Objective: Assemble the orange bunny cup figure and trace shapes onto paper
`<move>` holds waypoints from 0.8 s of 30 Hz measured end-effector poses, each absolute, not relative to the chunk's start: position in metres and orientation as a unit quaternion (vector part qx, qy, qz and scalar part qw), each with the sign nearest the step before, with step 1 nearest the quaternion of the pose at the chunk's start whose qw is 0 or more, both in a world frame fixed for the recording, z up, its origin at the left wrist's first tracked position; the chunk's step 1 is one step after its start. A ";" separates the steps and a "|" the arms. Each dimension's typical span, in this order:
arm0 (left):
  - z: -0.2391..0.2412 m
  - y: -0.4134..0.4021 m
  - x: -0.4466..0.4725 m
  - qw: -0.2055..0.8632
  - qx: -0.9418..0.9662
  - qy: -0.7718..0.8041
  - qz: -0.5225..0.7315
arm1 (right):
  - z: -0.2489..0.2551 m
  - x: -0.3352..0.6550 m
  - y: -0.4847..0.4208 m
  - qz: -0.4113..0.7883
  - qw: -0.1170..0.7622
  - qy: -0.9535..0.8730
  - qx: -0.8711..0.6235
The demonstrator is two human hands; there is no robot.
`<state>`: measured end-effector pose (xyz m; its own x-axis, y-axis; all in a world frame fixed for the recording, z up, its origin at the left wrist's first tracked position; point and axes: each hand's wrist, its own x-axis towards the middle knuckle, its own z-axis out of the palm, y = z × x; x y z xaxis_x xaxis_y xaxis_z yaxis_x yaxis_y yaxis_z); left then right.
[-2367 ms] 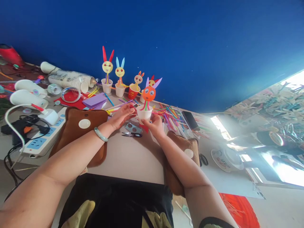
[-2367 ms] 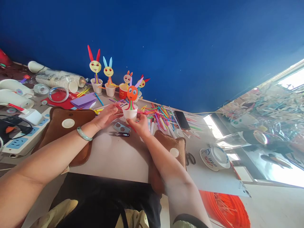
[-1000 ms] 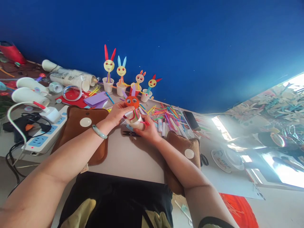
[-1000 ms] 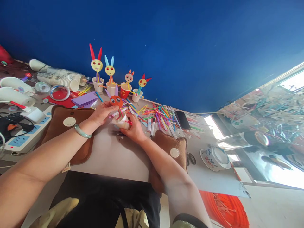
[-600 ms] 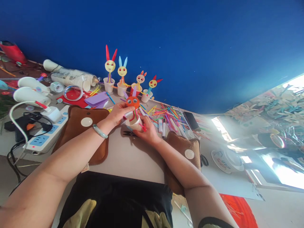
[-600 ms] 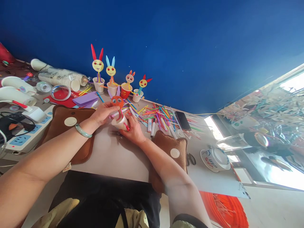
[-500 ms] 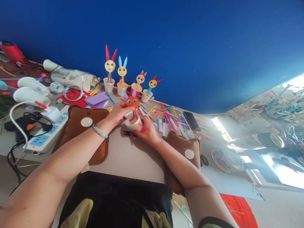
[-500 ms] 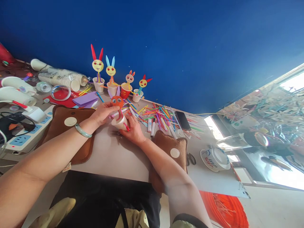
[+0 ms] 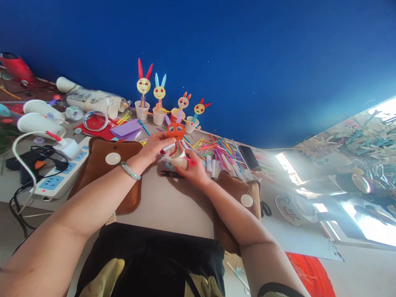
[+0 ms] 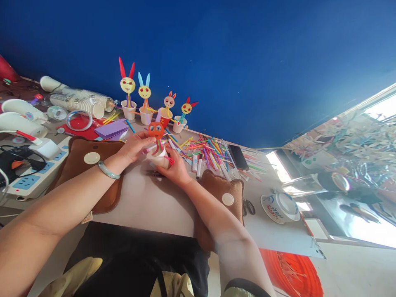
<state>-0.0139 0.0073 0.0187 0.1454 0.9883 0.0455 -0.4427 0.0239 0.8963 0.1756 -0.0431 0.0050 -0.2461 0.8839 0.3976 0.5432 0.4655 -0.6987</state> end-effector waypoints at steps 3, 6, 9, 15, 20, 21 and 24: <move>0.017 0.010 -0.015 0.612 0.434 0.353 0.559 | 0.005 0.179 -0.039 0.260 0.424 -0.722 -0.482; 0.018 0.009 -0.016 0.600 0.448 0.354 0.560 | 0.006 0.182 -0.035 0.309 0.435 -0.701 -0.473; 0.023 0.008 -0.018 0.609 0.449 0.348 0.554 | 0.009 0.185 -0.033 0.326 0.435 -0.705 -0.455; 0.030 0.008 -0.025 0.629 0.500 0.307 0.510 | 0.009 0.186 -0.036 0.322 0.414 -0.736 -0.427; 0.026 0.012 -0.027 0.589 0.545 0.316 0.506 | 0.006 0.185 -0.037 0.344 0.388 -0.742 -0.425; 0.025 0.013 -0.027 0.586 0.546 0.316 0.509 | 0.006 0.185 -0.037 0.348 0.387 -0.741 -0.424; 0.023 0.014 -0.027 0.588 0.550 0.306 0.508 | 0.005 0.186 -0.036 0.351 0.393 -0.737 -0.423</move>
<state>-0.0269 0.0140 0.0231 0.2964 0.9341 0.1988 -0.2621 -0.1206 0.9575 0.1858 -0.0362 0.0045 -0.3337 0.8993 0.2828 0.3479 0.3963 -0.8497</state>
